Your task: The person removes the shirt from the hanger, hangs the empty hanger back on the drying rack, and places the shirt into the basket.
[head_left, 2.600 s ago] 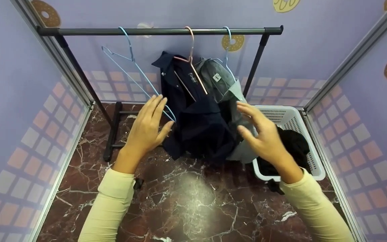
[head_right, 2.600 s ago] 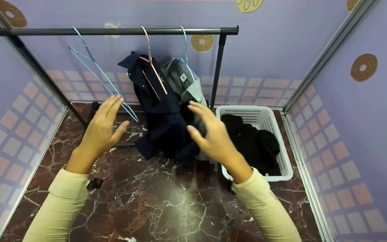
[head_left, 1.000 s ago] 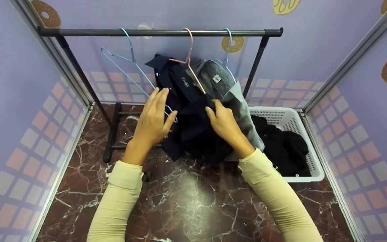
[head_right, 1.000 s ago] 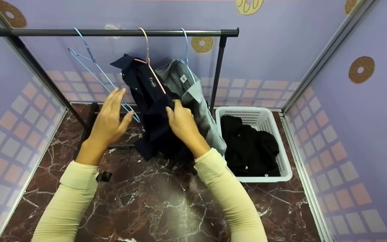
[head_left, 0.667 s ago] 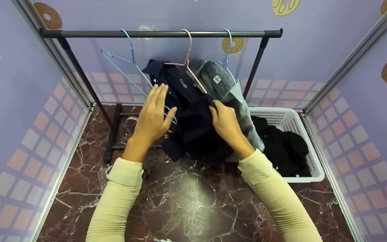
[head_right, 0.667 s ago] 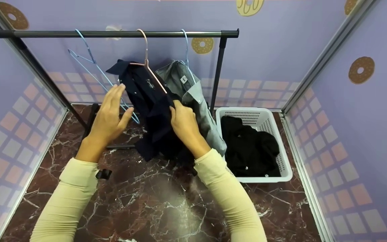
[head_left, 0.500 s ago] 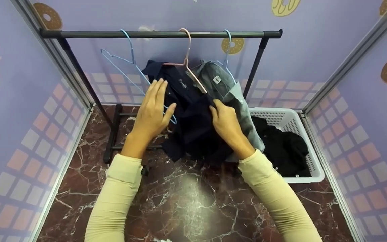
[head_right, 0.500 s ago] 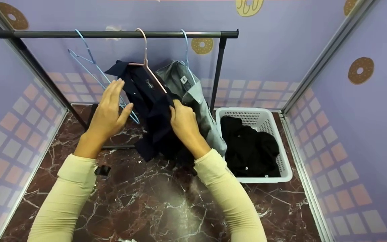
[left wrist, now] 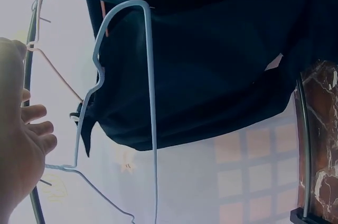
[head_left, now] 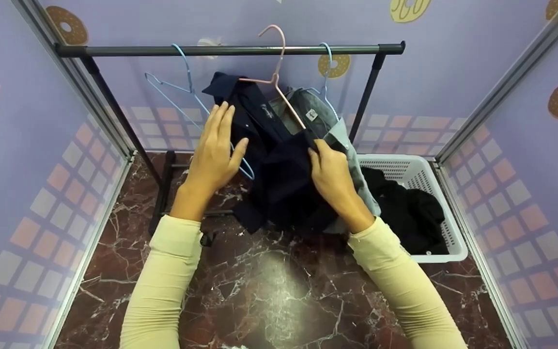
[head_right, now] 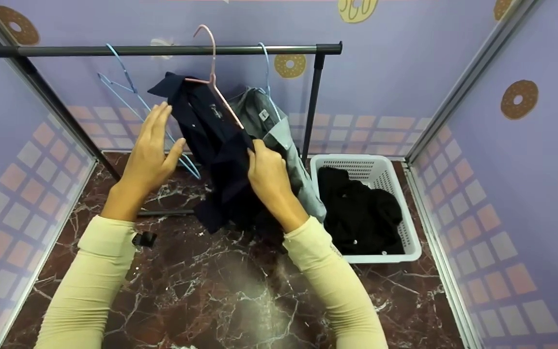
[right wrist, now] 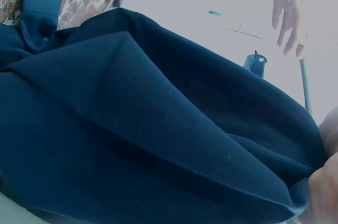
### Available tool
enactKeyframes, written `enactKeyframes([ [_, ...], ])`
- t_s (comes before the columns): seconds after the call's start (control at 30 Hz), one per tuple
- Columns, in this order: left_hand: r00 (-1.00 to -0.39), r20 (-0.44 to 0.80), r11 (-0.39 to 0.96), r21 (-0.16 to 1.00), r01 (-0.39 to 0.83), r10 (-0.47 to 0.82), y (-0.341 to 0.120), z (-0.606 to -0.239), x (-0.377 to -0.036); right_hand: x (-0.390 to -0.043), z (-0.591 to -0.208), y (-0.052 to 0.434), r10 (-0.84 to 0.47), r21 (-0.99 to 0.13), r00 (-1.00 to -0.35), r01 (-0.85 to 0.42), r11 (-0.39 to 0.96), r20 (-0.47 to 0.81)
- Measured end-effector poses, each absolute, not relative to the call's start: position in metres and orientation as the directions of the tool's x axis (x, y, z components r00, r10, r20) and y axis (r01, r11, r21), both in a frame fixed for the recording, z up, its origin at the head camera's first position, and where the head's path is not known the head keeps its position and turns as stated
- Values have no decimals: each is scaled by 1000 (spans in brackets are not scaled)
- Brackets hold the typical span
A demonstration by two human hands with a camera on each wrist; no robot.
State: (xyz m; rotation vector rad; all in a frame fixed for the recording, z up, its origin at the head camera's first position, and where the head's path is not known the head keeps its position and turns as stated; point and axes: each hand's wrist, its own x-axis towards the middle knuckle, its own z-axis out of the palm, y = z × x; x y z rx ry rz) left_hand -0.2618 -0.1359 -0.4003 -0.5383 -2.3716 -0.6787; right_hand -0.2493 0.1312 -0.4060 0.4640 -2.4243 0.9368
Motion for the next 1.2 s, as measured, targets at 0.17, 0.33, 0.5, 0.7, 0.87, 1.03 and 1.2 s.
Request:
enactKeyframes([
  [0.17,-735,645,785,338,519,209,-139,-395,-262,-243,-403,135,-134,-509,-793,-500,701,594],
  [0.33,-734,642,759,360,542,220,-142,-390,-264,-235,-405,139,-132,-505,-774,-521,689,619],
  [0.5,-723,656,741,369,560,219,-145,-388,-267,-228,-410,144,-131,-506,-763,-536,675,634],
  [0.7,-707,672,749,350,563,218,-148,-387,-268,-221,-419,152,-134,-508,-761,-542,670,634],
  [0.87,-714,660,753,342,562,234,-150,-387,-270,-215,-428,160,-133,-509,-766,-535,674,629],
  [1.03,-758,596,743,374,555,266,-153,-386,-268,-209,-433,171,-127,-512,-764,-535,672,632],
  [1.2,-799,524,729,417,543,295,-154,-385,-266,-203,-437,186,-147,-506,-751,-562,654,644],
])
